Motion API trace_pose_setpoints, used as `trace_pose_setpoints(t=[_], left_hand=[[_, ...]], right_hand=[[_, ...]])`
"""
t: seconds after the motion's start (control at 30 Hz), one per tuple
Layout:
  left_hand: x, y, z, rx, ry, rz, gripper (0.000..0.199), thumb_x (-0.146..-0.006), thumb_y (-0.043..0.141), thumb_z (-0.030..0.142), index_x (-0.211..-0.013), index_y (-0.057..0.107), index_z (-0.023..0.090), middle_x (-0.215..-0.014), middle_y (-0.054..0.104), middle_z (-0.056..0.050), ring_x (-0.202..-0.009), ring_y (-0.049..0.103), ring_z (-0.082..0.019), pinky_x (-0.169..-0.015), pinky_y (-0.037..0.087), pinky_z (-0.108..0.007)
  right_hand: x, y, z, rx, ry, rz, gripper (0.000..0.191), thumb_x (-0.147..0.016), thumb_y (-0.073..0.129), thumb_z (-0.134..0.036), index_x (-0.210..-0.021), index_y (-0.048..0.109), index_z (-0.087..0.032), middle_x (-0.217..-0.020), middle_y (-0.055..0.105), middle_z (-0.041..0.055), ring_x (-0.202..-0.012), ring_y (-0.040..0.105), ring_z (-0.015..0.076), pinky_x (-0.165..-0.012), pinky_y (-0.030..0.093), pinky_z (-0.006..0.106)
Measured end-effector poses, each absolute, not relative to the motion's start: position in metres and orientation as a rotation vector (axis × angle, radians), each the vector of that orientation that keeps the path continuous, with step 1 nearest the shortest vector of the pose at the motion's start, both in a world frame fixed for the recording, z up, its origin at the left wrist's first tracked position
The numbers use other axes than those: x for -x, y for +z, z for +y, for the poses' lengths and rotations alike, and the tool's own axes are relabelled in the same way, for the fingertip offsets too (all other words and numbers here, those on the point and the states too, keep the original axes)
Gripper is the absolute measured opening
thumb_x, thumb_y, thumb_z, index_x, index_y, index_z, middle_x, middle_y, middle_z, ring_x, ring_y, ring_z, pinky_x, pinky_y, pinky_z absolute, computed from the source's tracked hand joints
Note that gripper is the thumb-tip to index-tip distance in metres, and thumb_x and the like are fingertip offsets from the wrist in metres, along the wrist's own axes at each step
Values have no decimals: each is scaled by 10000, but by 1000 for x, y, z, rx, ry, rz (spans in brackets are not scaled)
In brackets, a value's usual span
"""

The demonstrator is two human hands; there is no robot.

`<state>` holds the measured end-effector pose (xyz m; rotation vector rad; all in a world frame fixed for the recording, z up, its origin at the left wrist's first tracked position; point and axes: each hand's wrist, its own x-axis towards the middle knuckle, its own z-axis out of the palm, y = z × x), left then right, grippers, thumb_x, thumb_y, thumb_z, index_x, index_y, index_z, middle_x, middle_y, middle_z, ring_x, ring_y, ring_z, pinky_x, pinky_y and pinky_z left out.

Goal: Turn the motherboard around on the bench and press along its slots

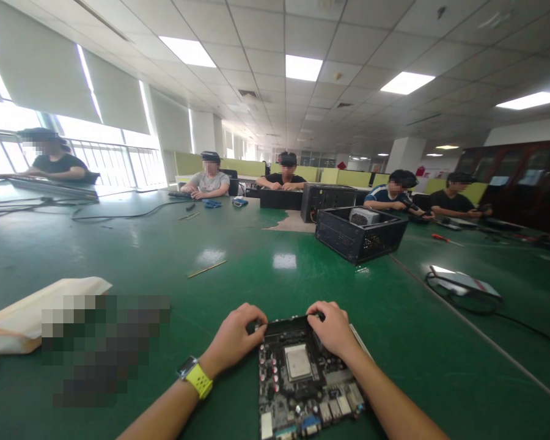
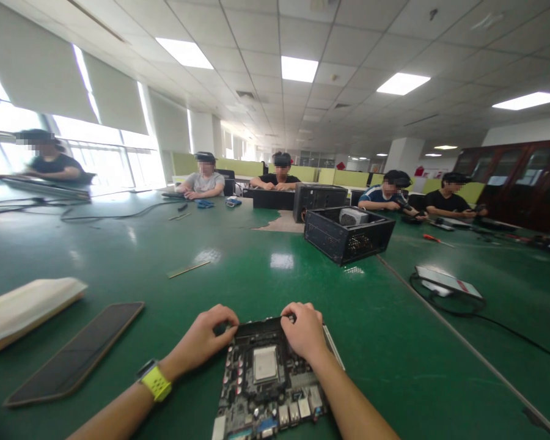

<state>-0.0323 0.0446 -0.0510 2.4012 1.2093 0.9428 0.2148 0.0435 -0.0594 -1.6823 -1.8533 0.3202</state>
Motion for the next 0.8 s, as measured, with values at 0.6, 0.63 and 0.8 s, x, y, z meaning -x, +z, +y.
trace_pose_setpoints(t=[0.6,0.63,0.8], left_hand=[[35,-52,45,-2390,898,1263,119,-796,543,211,-778,659,189,-793,650,-31,-763,580,-185,-714,446,-286],[35,-52,46,-2389,903,1264,117,-791,544,205,-780,659,189,-793,650,-31,-762,581,-184,-714,446,-284],[36,-53,47,-2337,934,1265,139,-771,538,181,-817,669,193,-819,668,-24,-785,596,-185,-735,448,-284]], right_hand=[[-214,-57,42,1686,323,-1906,191,-791,514,-246,-850,694,-259,-927,697,-12,-946,565,188,-899,353,296],[-214,-57,42,1678,321,-1904,187,-790,515,-244,-845,693,-258,-923,697,-13,-943,565,187,-897,353,294],[-215,-59,42,1661,313,-1885,172,-777,521,-233,-810,688,-251,-898,697,-11,-928,565,183,-880,355,286]])
